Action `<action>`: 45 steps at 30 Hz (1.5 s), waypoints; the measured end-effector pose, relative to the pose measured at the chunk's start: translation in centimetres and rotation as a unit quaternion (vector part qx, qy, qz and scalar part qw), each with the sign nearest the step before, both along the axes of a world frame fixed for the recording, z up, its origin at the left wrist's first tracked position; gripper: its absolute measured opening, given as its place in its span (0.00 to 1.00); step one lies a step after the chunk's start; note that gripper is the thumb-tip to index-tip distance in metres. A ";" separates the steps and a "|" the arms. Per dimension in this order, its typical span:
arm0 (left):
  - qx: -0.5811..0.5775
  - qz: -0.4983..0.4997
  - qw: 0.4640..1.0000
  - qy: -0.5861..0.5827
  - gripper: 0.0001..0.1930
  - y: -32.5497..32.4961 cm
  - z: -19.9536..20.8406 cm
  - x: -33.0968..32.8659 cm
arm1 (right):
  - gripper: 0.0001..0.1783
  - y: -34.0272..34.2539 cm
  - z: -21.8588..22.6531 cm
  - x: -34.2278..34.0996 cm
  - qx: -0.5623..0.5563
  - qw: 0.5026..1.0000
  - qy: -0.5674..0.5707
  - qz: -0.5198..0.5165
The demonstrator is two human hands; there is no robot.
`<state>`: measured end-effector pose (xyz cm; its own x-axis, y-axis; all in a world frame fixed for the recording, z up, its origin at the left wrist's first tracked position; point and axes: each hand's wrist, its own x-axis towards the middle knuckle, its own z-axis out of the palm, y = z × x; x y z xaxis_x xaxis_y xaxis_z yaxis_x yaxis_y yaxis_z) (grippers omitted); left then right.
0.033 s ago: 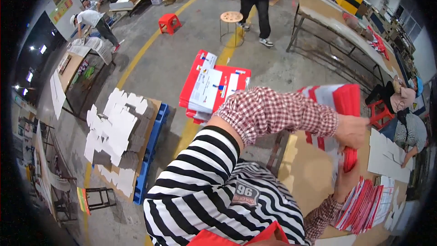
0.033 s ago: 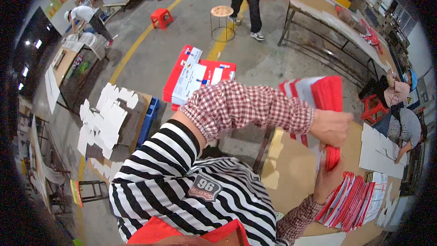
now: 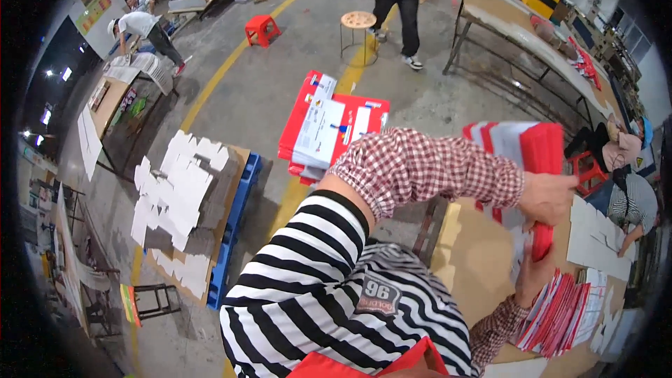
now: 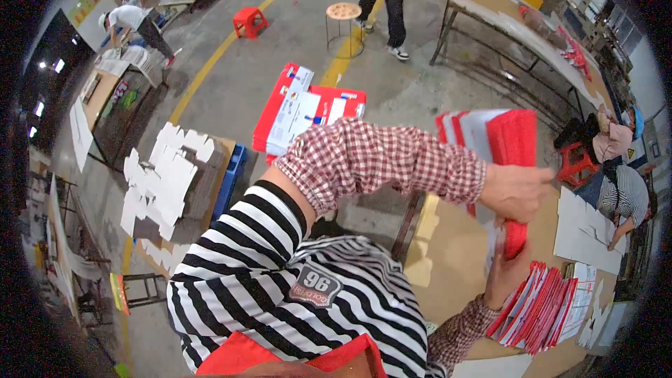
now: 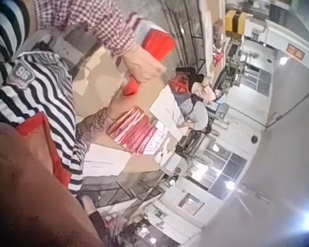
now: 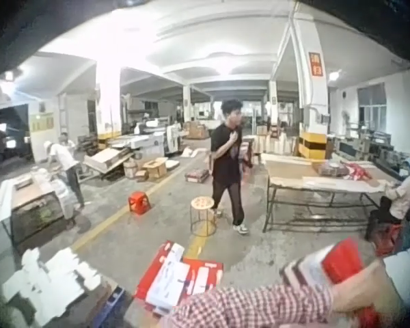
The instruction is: Organizing and bundling stacks of red and white printed paper sheets using rubber bands.
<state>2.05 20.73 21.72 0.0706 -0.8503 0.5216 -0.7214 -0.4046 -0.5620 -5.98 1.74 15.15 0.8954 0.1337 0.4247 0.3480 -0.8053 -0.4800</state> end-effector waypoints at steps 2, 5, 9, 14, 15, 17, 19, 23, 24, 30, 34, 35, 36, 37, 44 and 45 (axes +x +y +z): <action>-0.093 0.054 0.987 -0.119 0.15 2.0 2.2 -0.9 | 0.23 1.4 0.3 0.8 0.072 0.996 0.045 0.016; -0.401 0.084 0.912 -0.007 0.33 11.5 3.7 -0.7 | 0.21 3.8 -0.4 1.8 0.312 0.946 0.051 0.073; -0.558 0.105 0.738 0.364 0.43 26.3 2.3 -5.7 | 0.22 10.5 -1.9 4.1 0.516 0.833 0.166 0.108; -0.660 0.068 0.448 0.599 0.21 36.6 -5.0 -9.2 | 0.22 23.5 -4.7 5.3 0.596 0.679 0.383 0.195; -0.670 0.085 0.455 0.580 0.20 39.1 -6.0 -10.4 | 0.21 26.3 -5.4 5.5 0.584 0.658 0.435 0.191; -0.717 0.111 0.411 0.553 0.19 42.0 -7.2 -12.4 | 0.20 31.0 -6.4 5.8 0.566 0.607 0.530 0.176; -0.721 0.200 0.392 0.535 0.19 45.0 -9.7 -14.2 | 0.21 34.5 -10.1 6.3 0.533 0.595 0.569 0.196; -0.648 0.323 0.390 0.569 0.19 48.3 -15.0 -17.6 | 0.23 38.0 -15.4 4.6 0.497 0.606 0.593 0.183; -0.674 0.305 0.383 0.553 0.18 48.8 -16.7 -18.6 | 0.23 38.7 -15.6 3.8 0.474 0.610 0.612 0.169; -0.661 0.356 0.404 0.522 0.13 49.4 -19.8 -20.5 | 0.25 40.3 -18.6 2.6 0.436 0.644 0.611 0.146; -0.647 0.392 0.390 0.526 0.12 49.0 -19.7 -20.2 | 0.27 40.3 -18.9 3.0 0.397 0.698 0.585 0.113; -0.641 0.394 0.391 0.530 0.12 49.1 -20.0 -20.5 | 0.27 40.4 -18.1 2.9 0.371 0.716 0.581 0.110; -0.647 0.389 0.391 0.527 0.13 49.2 -20.4 -20.6 | 0.28 40.3 -17.3 2.8 0.379 0.716 0.575 0.115; -0.654 0.383 0.390 0.523 0.13 49.5 -20.7 -20.8 | 0.28 40.5 -17.3 2.8 0.384 0.715 0.573 0.112; -0.684 0.363 0.373 0.512 0.14 48.7 -20.4 -20.7 | 0.36 40.7 -18.8 2.8 0.282 0.816 0.490 0.122; -0.683 0.369 0.369 0.511 0.14 49.0 -20.6 -20.9 | 0.36 40.8 -18.5 2.7 0.282 0.812 0.497 0.124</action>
<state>-18.82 69.70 1.11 0.7735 0.6040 -0.1921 0.3164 -0.1052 0.9428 -3.25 42.54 -3.40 0.8089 0.3971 -0.4336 -0.3181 -0.3247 -0.8907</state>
